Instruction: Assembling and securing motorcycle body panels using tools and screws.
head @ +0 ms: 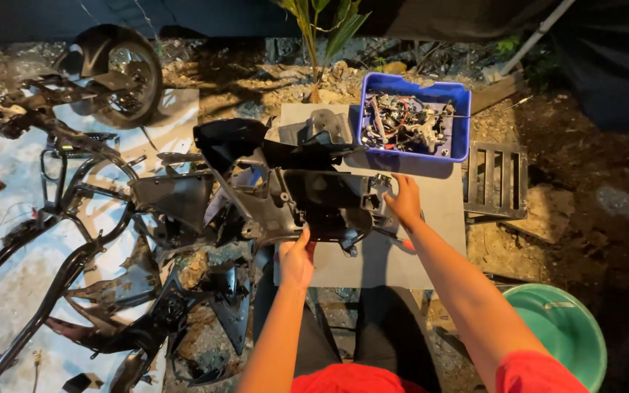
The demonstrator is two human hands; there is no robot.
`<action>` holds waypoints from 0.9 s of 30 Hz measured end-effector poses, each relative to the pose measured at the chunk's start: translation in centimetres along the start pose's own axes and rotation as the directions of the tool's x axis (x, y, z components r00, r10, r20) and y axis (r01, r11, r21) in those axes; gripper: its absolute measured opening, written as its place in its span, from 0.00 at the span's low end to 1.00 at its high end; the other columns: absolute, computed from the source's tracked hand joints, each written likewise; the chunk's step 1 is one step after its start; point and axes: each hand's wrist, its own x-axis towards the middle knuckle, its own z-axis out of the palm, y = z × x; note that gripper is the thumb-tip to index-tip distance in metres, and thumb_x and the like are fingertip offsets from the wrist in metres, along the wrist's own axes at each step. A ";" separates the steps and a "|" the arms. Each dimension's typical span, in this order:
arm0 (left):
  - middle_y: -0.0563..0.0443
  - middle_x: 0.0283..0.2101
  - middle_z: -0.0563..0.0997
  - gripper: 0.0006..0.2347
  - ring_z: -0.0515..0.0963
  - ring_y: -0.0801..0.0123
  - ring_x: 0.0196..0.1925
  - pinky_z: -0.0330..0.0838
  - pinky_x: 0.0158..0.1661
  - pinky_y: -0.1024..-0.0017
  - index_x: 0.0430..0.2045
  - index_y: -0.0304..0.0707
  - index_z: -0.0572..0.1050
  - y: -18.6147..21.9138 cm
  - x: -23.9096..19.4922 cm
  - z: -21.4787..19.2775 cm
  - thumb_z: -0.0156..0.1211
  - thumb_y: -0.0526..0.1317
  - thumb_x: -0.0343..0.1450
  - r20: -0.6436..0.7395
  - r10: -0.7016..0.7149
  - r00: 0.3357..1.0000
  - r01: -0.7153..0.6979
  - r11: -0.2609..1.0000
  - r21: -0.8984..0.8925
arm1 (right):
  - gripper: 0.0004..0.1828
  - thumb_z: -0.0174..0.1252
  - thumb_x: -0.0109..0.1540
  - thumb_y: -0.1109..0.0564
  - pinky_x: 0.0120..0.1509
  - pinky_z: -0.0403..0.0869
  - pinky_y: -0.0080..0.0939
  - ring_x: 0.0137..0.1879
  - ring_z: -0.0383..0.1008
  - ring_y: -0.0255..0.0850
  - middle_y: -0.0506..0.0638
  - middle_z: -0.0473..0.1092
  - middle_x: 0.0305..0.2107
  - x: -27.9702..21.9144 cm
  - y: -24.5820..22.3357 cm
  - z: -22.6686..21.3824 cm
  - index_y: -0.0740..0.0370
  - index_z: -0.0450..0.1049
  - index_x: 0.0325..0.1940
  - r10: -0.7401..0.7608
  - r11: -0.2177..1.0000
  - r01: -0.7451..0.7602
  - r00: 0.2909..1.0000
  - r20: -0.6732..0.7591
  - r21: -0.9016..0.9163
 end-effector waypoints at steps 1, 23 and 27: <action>0.48 0.44 0.80 0.08 0.80 0.65 0.44 0.75 0.46 0.67 0.43 0.29 0.76 0.2 -0.1 0.1 0.62 0.33 0.73 -0.002 -0.004 1.000 0.004 1.000 -0.001 | 0.33 0.72 0.52 0.59 0.64 0.69 0.53 0.60 0.68 0.58 0.58 0.69 0.52 0.6 -0.2 0.1 0.57 0.72 0.61 0.003 1.000 -0.003 1.000 0.002 -0.003; 0.51 0.48 0.79 0.09 0.79 0.66 0.49 0.72 0.52 0.67 0.44 0.30 0.74 0.7 -4.6 3.1 0.58 0.30 0.71 -0.071 0.014 0.997 -0.014 1.000 -0.008 | 0.15 0.65 0.52 0.61 0.50 0.77 0.47 0.43 0.79 0.50 0.55 0.77 0.37 0.2 11.0 0.1 0.56 0.81 0.43 -0.009 1.000 0.015 0.968 0.249 -0.024; 0.47 0.46 0.78 0.05 0.79 0.61 0.48 0.73 0.52 0.61 0.40 0.25 0.72 -2.4 -2.5 -3.1 0.60 0.30 0.74 -0.005 0.021 1.000 -0.021 1.000 -0.014 | 0.24 0.67 0.51 0.59 0.50 0.77 0.48 0.43 0.78 0.51 0.56 0.75 0.44 -0.8 12.2 0.1 0.55 0.79 0.52 0.041 0.999 -0.047 0.968 0.246 0.017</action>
